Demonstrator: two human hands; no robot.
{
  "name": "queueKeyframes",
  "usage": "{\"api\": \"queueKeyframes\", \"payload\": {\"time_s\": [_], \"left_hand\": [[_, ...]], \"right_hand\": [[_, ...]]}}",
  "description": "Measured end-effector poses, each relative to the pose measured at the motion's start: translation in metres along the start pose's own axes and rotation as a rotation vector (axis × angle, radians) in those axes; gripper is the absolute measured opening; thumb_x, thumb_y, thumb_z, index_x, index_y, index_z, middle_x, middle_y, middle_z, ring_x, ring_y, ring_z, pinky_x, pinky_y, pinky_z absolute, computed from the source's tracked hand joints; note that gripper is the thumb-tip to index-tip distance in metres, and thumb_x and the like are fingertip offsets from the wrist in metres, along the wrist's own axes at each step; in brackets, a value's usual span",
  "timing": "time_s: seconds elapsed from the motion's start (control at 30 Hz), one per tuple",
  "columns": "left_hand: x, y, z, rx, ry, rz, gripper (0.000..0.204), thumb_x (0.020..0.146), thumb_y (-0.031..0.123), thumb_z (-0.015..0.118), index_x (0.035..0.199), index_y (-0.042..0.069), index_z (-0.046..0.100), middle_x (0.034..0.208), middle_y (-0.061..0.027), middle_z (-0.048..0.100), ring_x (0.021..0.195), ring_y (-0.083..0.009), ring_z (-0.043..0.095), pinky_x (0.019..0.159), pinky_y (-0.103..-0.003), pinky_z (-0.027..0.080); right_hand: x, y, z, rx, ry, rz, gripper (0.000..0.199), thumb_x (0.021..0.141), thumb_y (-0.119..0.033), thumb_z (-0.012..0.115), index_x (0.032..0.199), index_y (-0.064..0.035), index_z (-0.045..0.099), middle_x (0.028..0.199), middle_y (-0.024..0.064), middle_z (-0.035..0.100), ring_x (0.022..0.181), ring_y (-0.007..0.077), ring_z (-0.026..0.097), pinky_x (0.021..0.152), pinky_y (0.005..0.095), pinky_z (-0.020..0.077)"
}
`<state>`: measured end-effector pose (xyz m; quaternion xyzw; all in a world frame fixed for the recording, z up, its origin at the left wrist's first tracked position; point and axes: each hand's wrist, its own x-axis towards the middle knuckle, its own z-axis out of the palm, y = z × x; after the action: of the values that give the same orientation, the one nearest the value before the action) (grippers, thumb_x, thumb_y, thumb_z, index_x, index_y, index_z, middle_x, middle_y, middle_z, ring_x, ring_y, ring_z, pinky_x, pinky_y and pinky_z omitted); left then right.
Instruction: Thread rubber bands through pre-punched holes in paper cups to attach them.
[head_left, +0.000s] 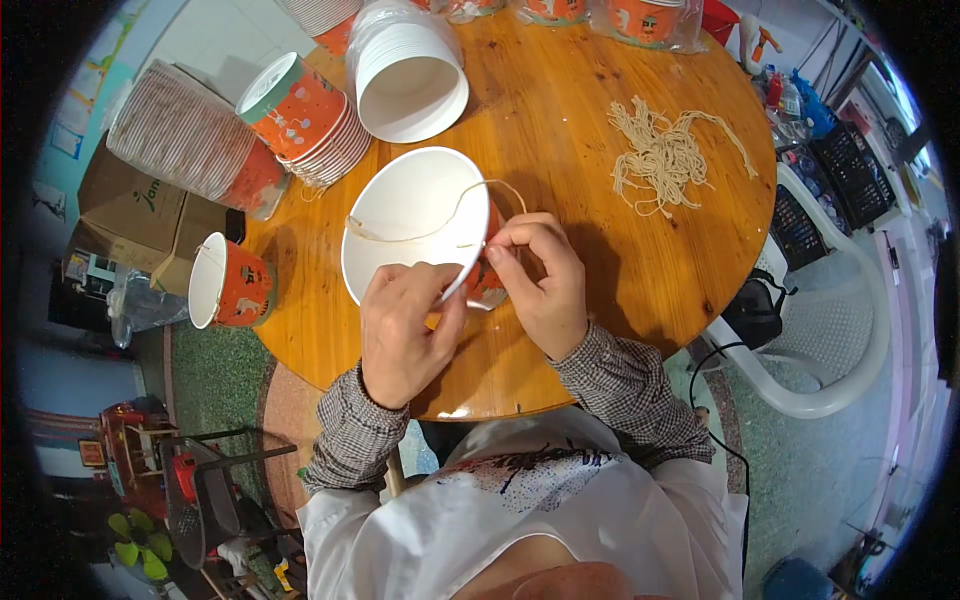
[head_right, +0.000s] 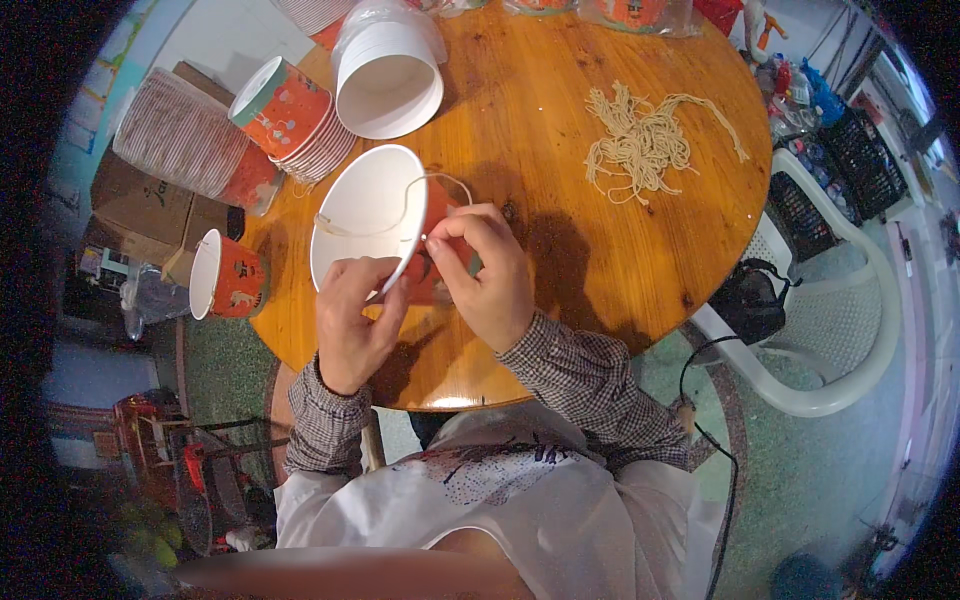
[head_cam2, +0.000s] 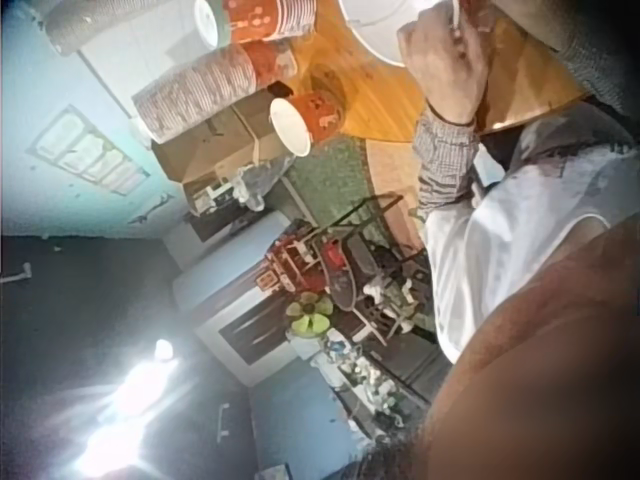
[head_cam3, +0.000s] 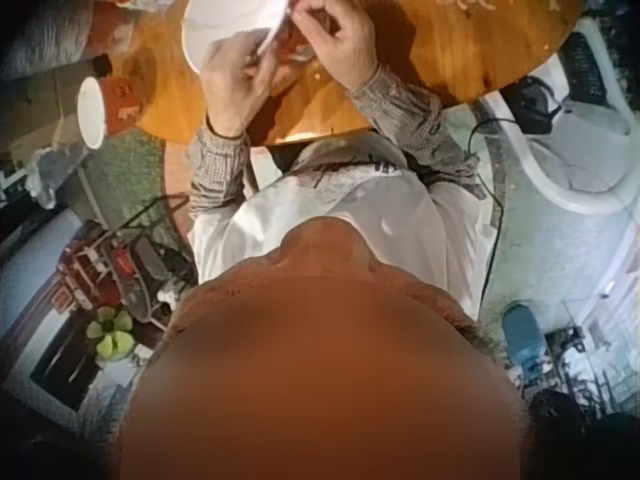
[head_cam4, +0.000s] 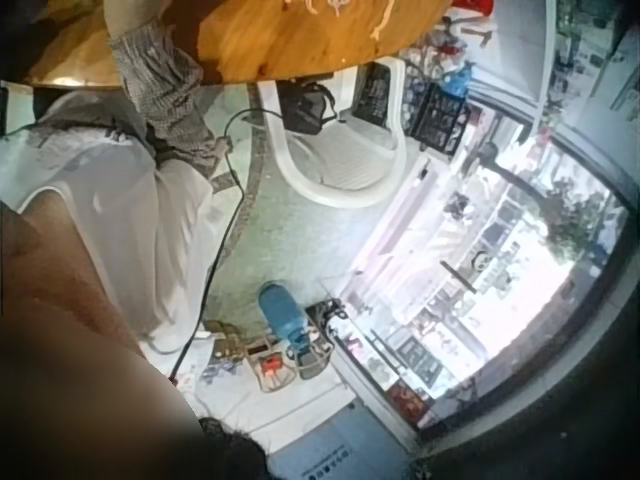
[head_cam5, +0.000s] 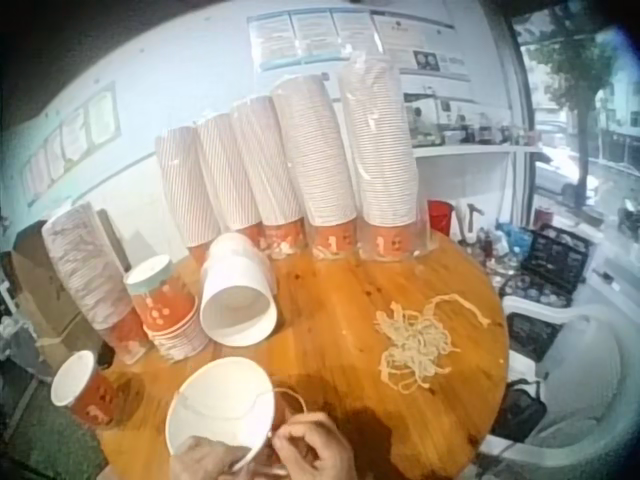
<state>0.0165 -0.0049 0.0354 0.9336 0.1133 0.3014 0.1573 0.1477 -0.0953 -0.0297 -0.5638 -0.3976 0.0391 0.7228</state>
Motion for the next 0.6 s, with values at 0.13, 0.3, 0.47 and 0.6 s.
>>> {"api": "queueKeyframes", "payload": {"time_s": [0.13, 0.3, 0.47, 0.6], "left_hand": [[0.010, 0.001, -0.006, -0.013, -0.132, 0.072, 0.018, 0.082, 0.006, 0.064, 0.100, 0.001, 0.062, 0.072, -0.0099, 0.064, 0.071, -0.0291, 0.062, 0.081, -0.037, 0.045], [0.028, -0.008, -0.005, -0.152, -0.280, -0.018, 0.025, 0.088, 0.010, 0.059, 0.111, 0.004, 0.060, 0.071, -0.0191, 0.064, 0.069, -0.0352, 0.063, 0.078, -0.042, 0.048], [0.045, -0.022, 0.004, -0.265, -0.506, -0.049, 0.017, 0.086, 0.009, 0.057, 0.095, 0.000, 0.067, 0.075, -0.0214, 0.064, 0.070, -0.0382, 0.063, 0.064, -0.042, 0.050], [0.052, -0.023, 0.007, -0.231, -0.594, -0.115, 0.016, 0.084, 0.010, 0.059, 0.093, 0.000, 0.067, 0.076, -0.0211, 0.065, 0.070, -0.0370, 0.064, 0.064, -0.041, 0.050]], "right_hand": [[-0.005, -0.004, -0.010, -0.125, -0.035, -0.027, 0.008, 0.084, -0.002, 0.064, 0.091, -0.0014, 0.060, 0.091, 0.0112, 0.059, 0.083, 0.0260, 0.060, 0.073, 0.0340, 0.0492], [-0.006, -0.001, -0.014, -0.164, -0.046, -0.007, 0.009, 0.084, -0.002, 0.064, 0.092, -0.0005, 0.059, 0.090, 0.0116, 0.059, 0.082, 0.0264, 0.061, 0.072, 0.0335, 0.0495], [-0.008, -0.002, -0.014, -0.156, -0.077, 0.000, 0.009, 0.084, -0.002, 0.064, 0.092, -0.0002, 0.059, 0.090, 0.0121, 0.060, 0.083, 0.0271, 0.062, 0.073, 0.0339, 0.0495], [-0.008, 0.002, -0.017, -0.178, -0.078, -0.002, 0.010, 0.084, -0.002, 0.064, 0.093, -0.0002, 0.059, 0.090, 0.0123, 0.061, 0.082, 0.0273, 0.062, 0.071, 0.0331, 0.0498]]}}
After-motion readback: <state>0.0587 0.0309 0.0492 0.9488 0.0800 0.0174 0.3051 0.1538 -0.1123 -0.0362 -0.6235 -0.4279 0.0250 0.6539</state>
